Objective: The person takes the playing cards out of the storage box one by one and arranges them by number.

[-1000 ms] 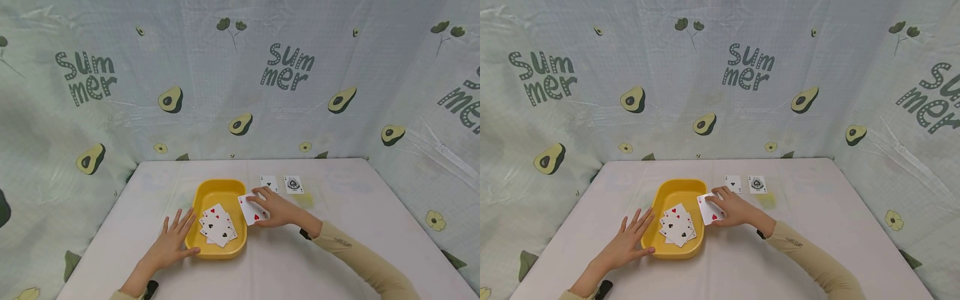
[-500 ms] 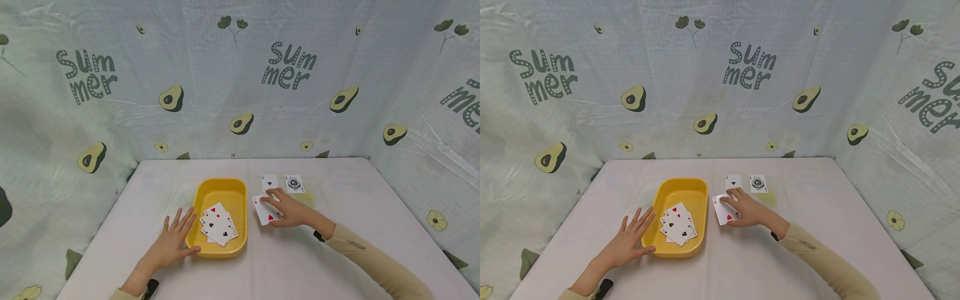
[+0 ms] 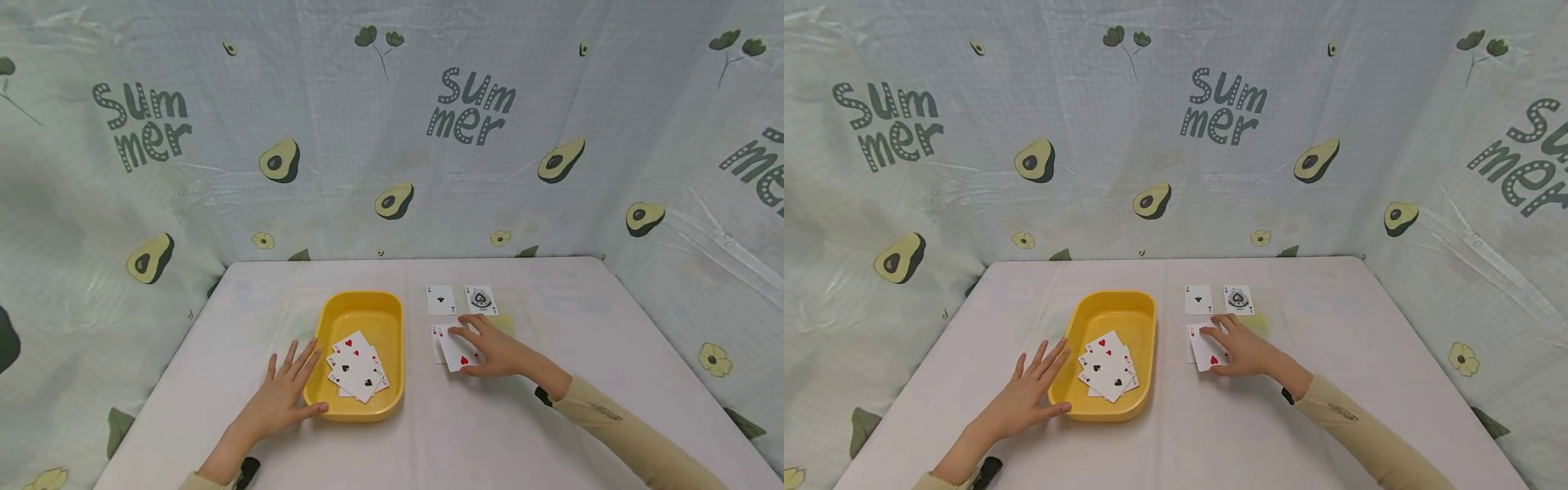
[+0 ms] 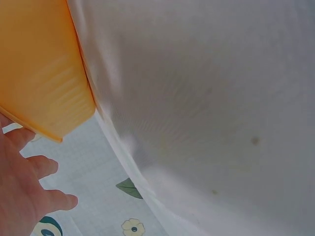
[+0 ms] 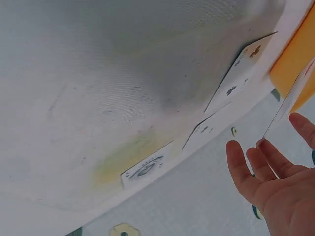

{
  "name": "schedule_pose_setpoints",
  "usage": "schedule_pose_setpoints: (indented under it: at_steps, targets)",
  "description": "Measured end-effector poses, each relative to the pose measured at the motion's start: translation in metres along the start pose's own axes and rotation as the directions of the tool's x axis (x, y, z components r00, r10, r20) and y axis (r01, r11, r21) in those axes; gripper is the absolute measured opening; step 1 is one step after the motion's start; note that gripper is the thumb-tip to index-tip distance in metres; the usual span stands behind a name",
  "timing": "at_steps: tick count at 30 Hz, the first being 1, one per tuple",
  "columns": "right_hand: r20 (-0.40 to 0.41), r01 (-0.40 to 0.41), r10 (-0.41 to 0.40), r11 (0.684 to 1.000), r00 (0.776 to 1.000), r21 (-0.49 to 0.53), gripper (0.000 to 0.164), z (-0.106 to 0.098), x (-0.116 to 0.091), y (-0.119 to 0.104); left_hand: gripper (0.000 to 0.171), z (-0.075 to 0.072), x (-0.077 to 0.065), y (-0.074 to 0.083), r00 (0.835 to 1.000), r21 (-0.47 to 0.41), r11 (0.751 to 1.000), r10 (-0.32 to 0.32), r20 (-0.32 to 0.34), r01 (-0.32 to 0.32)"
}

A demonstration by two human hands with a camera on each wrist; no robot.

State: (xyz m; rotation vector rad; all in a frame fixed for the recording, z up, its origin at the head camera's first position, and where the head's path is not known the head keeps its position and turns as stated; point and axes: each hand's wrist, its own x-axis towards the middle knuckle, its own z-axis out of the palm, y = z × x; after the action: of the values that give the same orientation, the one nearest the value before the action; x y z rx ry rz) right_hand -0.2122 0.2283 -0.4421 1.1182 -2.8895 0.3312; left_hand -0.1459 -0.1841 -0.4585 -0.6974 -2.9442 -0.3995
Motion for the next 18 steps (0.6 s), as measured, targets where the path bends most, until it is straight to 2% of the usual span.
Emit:
schedule_pose_setpoints:
  at_steps: [12, 18]
  targets:
    - [-0.038, -0.037, 0.036, 0.999, 0.999, -0.028, 0.067, 0.006, -0.020, 0.023, 0.089, 0.000, 0.000, 0.002, 1.000, 0.008, 1.000, 0.012, -0.024, -0.012]
    - [-0.033, -0.076, 0.075, 0.997, 0.997, -0.033, 0.067, 0.003, -0.027, 0.032, 0.090, -0.002, 0.001, 0.003, 1.000, 0.009, 1.000, -0.012, 0.019, 0.012]
